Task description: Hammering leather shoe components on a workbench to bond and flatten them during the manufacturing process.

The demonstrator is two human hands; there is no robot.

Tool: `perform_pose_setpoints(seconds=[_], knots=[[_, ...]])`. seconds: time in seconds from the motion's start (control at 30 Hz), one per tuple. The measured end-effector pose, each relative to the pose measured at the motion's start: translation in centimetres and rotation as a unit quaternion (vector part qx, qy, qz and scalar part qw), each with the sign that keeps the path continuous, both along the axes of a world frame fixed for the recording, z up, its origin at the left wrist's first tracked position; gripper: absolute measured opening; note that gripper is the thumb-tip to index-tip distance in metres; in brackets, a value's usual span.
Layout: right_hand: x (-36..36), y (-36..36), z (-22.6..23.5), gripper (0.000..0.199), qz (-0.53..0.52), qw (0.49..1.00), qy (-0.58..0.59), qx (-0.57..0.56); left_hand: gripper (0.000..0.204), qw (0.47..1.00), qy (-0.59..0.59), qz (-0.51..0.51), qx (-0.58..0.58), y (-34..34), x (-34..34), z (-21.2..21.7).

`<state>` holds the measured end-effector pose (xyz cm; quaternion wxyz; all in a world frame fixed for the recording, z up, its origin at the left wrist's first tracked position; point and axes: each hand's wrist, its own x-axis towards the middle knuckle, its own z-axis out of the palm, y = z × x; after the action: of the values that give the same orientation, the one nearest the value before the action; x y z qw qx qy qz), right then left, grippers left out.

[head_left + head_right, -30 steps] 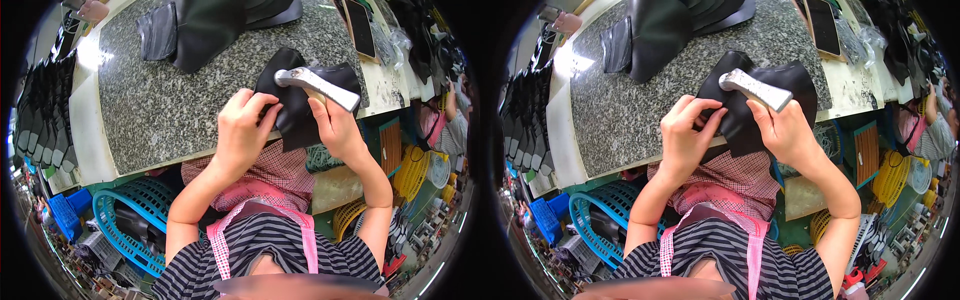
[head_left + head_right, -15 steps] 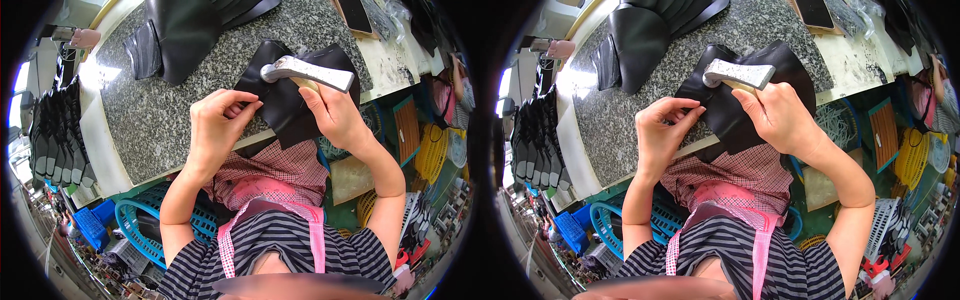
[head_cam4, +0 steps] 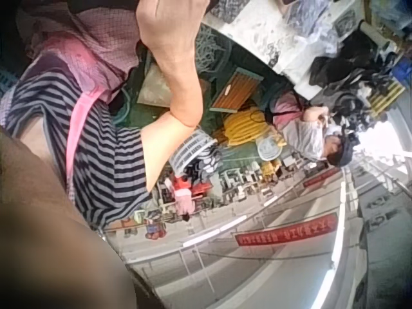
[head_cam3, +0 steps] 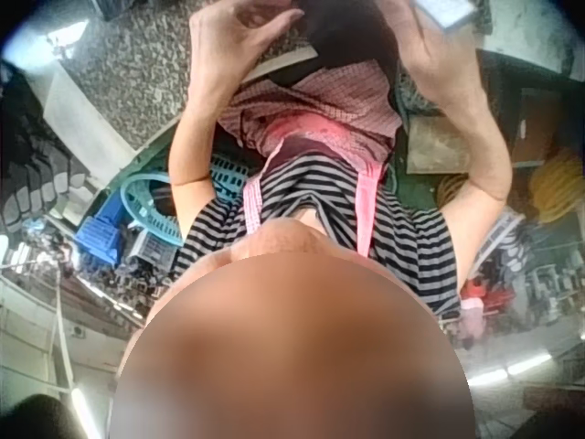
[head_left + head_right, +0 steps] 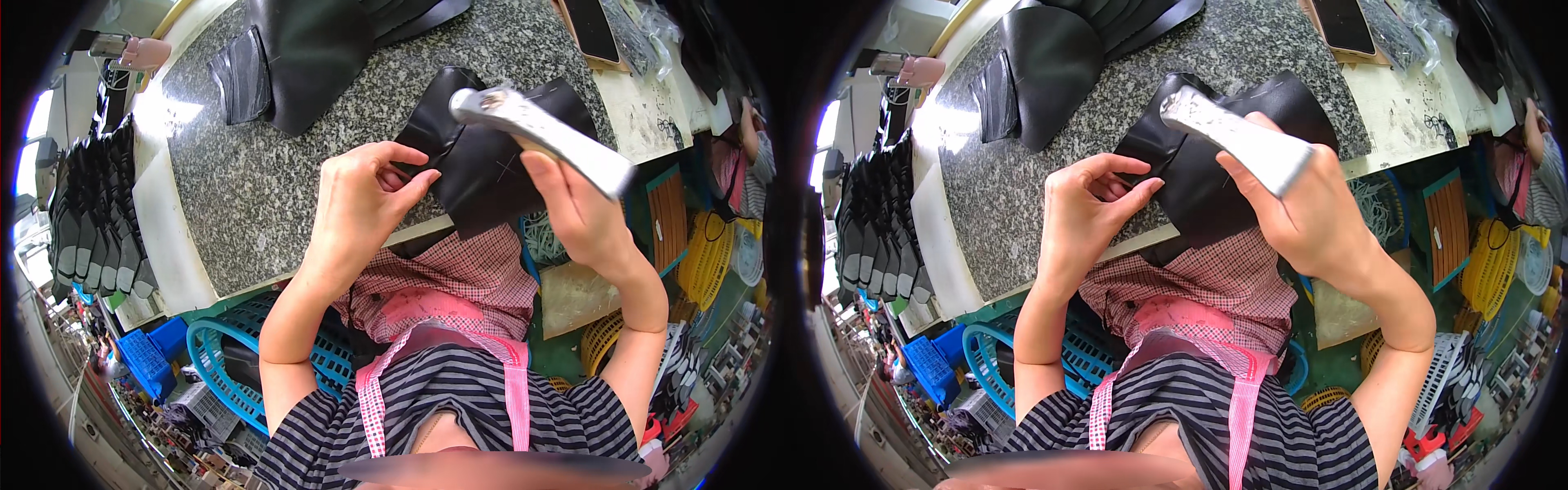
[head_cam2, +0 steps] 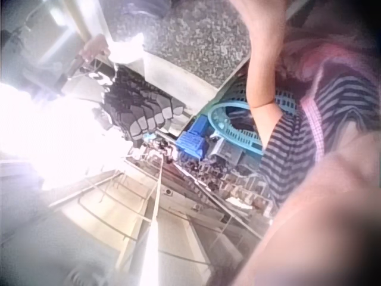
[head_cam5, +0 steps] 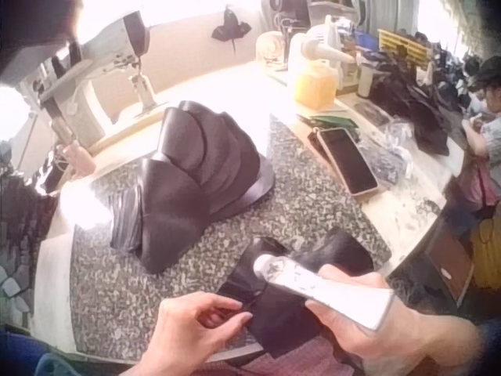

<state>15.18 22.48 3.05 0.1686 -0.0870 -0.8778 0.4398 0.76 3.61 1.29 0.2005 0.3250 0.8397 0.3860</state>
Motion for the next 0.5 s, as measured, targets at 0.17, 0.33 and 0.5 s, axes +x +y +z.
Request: perform_pose_setpoints(seconds=[0.17, 0.33, 0.5], knots=[[-0.3, -0.2, 0.7, 0.015, 0.104, 0.978, -0.167, 0.066, 0.022, 1.0, 0.008, -0.013, 0.009, -0.1, 0.0, 0.0], [-0.6, 0.3, 2.0, 0.014, 0.051, 0.994, -0.054, 0.077, 0.021, 1.0, 0.018, -0.022, 0.011, -0.1, 0.0, -0.1], [-0.6, -0.3, 1.1, 0.013, 0.109, 0.978, -0.173, 0.05, 0.021, 0.999, 0.013, -0.032, 0.02, -0.2, -0.1, -0.1]])
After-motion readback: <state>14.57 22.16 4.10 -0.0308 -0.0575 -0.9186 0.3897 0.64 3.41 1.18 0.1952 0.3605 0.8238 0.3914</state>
